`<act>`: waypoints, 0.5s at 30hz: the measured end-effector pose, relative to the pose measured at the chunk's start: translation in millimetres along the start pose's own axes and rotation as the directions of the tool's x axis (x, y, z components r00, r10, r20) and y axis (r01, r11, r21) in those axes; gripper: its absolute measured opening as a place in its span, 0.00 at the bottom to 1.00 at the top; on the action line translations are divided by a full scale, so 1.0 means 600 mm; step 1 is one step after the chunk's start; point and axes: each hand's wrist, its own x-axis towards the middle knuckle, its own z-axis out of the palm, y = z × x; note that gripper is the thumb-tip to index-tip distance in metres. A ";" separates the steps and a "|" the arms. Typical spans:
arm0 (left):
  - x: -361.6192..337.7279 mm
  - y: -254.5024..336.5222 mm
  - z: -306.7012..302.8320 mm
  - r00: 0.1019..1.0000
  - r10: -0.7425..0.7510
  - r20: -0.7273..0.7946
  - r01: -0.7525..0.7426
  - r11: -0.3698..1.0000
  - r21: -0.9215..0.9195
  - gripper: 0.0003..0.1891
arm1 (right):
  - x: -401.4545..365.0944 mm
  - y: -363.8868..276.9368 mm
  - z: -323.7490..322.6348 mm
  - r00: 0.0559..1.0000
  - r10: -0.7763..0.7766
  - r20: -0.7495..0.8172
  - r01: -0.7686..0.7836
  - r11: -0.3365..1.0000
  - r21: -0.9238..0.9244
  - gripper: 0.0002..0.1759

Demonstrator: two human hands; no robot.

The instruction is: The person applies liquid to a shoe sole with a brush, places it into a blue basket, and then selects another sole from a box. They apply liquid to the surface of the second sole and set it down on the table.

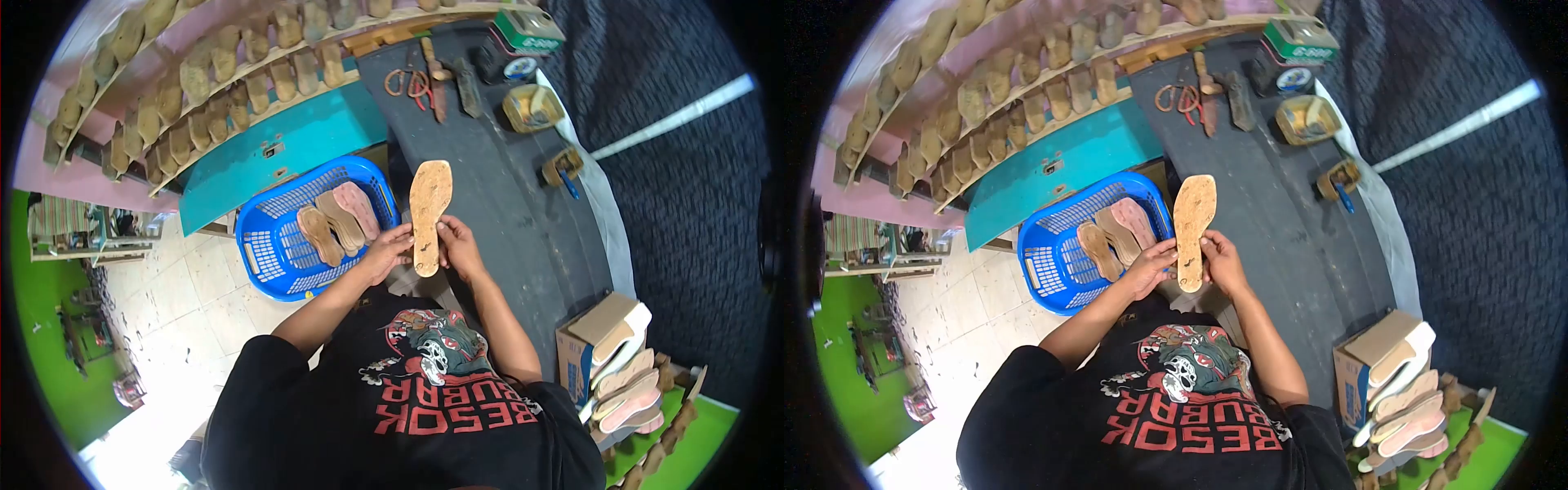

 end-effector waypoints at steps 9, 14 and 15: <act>-0.041 -0.024 -0.204 0.935 -0.066 -0.348 0.040 0.996 -0.081 0.21 | 0.163 0.132 0.158 0.945 0.282 0.165 -0.275 0.959 -0.061 0.14; -0.068 -0.094 -0.268 0.826 -0.135 -0.547 0.007 0.973 -0.229 0.20 | 0.233 0.239 0.213 0.837 0.428 0.341 -0.379 0.903 -0.204 0.13; -0.077 -0.110 -0.291 0.806 -0.150 -0.572 0.001 0.968 -0.252 0.21 | 0.248 0.262 0.225 0.805 0.465 0.369 -0.399 0.884 -0.242 0.13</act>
